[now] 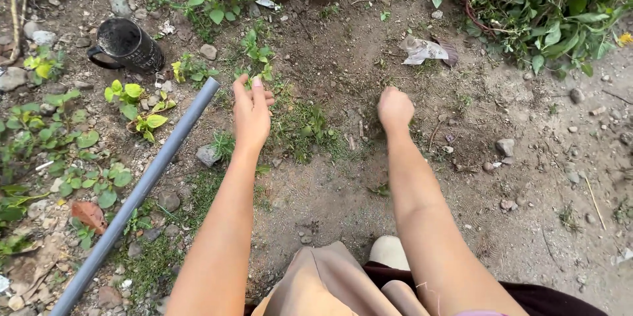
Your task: Pulling weeds and clearing debris from a garden patch by hand.
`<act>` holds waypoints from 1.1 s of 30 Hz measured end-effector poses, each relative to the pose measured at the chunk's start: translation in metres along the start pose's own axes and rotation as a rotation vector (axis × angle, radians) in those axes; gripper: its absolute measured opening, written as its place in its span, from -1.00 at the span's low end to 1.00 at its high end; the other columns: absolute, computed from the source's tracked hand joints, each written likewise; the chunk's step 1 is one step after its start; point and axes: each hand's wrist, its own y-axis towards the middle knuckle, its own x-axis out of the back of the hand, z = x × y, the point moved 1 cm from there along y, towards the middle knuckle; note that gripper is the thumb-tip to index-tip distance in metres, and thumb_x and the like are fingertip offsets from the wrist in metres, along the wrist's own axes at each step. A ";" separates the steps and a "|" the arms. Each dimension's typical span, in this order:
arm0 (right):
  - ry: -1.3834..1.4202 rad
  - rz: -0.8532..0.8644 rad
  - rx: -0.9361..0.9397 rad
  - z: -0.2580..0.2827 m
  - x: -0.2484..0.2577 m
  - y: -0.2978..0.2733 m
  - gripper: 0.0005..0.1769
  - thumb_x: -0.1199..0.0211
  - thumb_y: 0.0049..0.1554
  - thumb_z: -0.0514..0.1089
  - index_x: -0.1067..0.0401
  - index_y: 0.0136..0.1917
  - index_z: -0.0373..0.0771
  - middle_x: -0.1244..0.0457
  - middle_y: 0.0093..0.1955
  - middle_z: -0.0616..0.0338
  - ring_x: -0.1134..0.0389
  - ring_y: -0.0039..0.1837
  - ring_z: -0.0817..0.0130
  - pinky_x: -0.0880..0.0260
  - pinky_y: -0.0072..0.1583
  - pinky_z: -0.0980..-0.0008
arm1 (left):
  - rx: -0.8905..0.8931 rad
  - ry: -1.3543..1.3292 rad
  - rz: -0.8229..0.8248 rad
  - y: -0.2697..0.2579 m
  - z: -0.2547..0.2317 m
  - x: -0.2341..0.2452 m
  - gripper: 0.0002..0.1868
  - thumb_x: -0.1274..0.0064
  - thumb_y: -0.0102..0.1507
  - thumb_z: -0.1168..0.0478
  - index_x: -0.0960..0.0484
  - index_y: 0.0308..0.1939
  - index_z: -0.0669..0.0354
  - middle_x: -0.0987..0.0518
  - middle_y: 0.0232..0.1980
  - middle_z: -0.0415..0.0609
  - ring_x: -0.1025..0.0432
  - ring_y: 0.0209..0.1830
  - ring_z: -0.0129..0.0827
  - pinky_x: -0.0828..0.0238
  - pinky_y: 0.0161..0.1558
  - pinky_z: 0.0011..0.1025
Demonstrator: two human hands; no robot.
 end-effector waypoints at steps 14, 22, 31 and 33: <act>0.025 0.057 0.223 -0.009 0.016 -0.082 -0.54 -0.02 0.29 0.09 -0.08 0.29 -0.22 -0.27 0.10 -0.21 -0.42 -0.04 -0.26 -0.44 -0.05 -0.11 | -0.034 0.019 0.225 -0.015 0.005 -0.089 -0.38 0.25 0.46 -0.07 -0.15 0.45 0.28 -0.64 -0.14 0.03 -0.59 -0.14 -0.38 -0.51 -0.03 -0.34; 0.352 0.614 0.743 0.074 0.038 -0.157 -0.67 -0.18 0.26 -0.04 -0.13 0.02 -0.28 -0.30 -0.21 -0.09 -0.39 -0.16 -0.04 -0.39 -0.06 -0.01 | -0.006 -0.040 0.187 -0.018 0.023 -0.099 -0.43 0.21 0.46 -0.05 -0.22 0.41 0.28 -0.66 -0.17 0.01 -0.62 -0.15 -0.37 -0.53 -0.04 -0.38; 0.077 0.001 0.020 0.014 0.022 -0.066 -0.15 -0.23 0.14 0.44 -0.12 0.23 -0.34 -0.17 0.16 -0.19 -0.41 0.01 -0.19 -0.43 -0.04 -0.08 | -0.122 0.001 0.250 -0.018 0.001 -0.085 -0.45 0.24 0.50 -0.03 -0.18 0.42 0.30 -0.65 -0.12 0.06 -0.60 -0.10 -0.36 -0.49 0.02 -0.36; -0.078 -0.026 0.056 0.015 0.004 -0.049 -0.41 -0.04 0.29 0.30 -0.29 0.19 -0.28 -0.24 0.19 -0.21 -0.44 -0.04 -0.19 -0.47 -0.07 -0.08 | -0.065 -0.001 0.174 -0.008 -0.003 -0.078 -0.45 0.25 0.47 -0.02 -0.20 0.42 0.26 -0.64 -0.10 0.01 -0.59 -0.10 -0.38 -0.50 -0.04 -0.36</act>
